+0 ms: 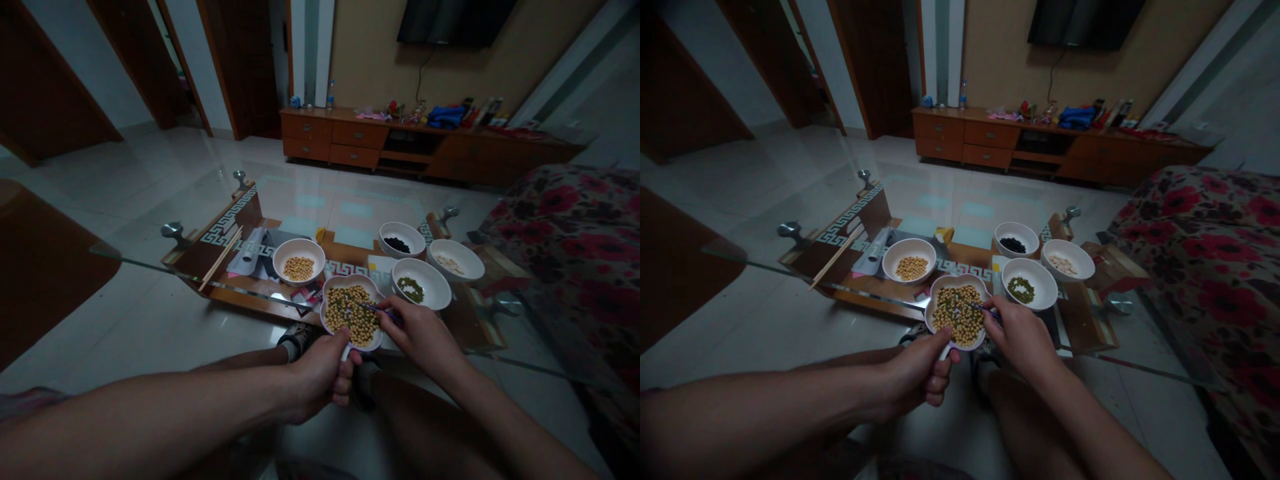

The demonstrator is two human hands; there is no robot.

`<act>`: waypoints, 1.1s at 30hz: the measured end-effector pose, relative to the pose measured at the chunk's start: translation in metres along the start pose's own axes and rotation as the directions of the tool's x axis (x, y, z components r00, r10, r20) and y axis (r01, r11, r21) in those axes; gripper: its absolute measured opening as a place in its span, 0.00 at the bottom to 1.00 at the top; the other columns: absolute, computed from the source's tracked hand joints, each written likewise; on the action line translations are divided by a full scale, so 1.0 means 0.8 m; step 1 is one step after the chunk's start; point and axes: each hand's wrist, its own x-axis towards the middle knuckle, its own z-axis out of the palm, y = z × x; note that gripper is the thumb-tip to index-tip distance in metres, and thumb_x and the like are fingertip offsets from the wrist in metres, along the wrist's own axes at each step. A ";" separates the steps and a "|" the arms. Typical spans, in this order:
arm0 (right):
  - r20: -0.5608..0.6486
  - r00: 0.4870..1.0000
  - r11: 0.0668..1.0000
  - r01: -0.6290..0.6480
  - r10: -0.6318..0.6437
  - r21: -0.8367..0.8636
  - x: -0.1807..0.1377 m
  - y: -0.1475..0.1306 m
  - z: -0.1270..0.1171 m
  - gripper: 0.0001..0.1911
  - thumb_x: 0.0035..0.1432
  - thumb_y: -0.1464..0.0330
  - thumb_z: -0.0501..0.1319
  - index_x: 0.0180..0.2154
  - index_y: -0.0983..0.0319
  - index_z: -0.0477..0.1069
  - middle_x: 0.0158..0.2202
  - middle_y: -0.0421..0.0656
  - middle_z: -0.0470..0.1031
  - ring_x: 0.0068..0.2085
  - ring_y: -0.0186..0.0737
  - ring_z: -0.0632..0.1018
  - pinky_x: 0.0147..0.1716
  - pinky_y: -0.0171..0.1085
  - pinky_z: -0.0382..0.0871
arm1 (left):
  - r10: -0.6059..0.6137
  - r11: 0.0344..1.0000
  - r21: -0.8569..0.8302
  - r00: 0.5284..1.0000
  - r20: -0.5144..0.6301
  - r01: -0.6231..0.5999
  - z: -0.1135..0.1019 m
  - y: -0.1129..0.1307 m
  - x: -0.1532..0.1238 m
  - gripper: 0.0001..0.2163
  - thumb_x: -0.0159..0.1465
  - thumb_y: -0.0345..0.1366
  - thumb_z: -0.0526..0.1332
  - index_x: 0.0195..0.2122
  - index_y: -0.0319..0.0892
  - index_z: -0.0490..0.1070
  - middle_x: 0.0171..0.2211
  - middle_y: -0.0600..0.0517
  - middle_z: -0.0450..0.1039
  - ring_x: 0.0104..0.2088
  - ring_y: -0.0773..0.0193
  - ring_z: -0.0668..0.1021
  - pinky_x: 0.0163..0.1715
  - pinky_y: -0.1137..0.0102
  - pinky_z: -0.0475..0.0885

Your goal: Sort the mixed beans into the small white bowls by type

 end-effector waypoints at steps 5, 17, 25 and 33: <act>-0.071 0.997 1.000 -0.011 0.012 0.019 -0.006 -0.003 -0.010 0.14 0.59 0.59 0.53 0.40 0.58 0.71 0.30 0.42 0.77 0.30 0.38 0.76 0.28 0.34 0.64 | 0.008 1.000 0.004 0.999 0.038 -0.008 -0.002 -0.002 0.003 0.22 0.68 0.52 0.40 0.28 0.41 0.61 0.14 0.63 0.47 0.14 0.74 0.48 0.18 0.72 0.44; -0.145 0.989 1.000 0.013 -0.010 0.015 0.021 -0.027 -0.005 0.13 0.59 0.61 0.52 0.40 0.58 0.72 0.30 0.42 0.77 0.30 0.37 0.76 0.28 0.33 0.62 | 0.005 1.000 0.015 1.000 -0.008 -0.005 0.003 0.001 0.005 0.22 0.69 0.50 0.38 0.28 0.41 0.60 0.15 0.62 0.47 0.14 0.73 0.48 0.18 0.72 0.44; -0.185 0.980 0.997 0.062 -0.070 -0.051 0.071 -0.103 0.012 0.12 0.61 0.62 0.52 0.41 0.56 0.71 0.33 0.42 0.77 0.35 0.40 0.76 0.31 0.35 0.61 | 0.043 0.998 0.049 0.999 0.004 -0.043 0.008 0.003 0.006 0.20 0.67 0.49 0.42 0.25 0.42 0.59 0.14 0.62 0.45 0.14 0.72 0.48 0.18 0.72 0.44; -0.187 0.981 0.999 0.046 -0.049 -0.018 0.082 -0.115 0.022 0.14 0.62 0.60 0.51 0.44 0.55 0.70 0.36 0.43 0.77 0.37 0.41 0.77 0.32 0.35 0.62 | 0.038 0.997 0.064 0.999 -0.002 -0.037 0.005 0.003 0.007 0.17 0.65 0.48 0.47 0.25 0.42 0.58 0.15 0.62 0.45 0.15 0.73 0.48 0.18 0.73 0.44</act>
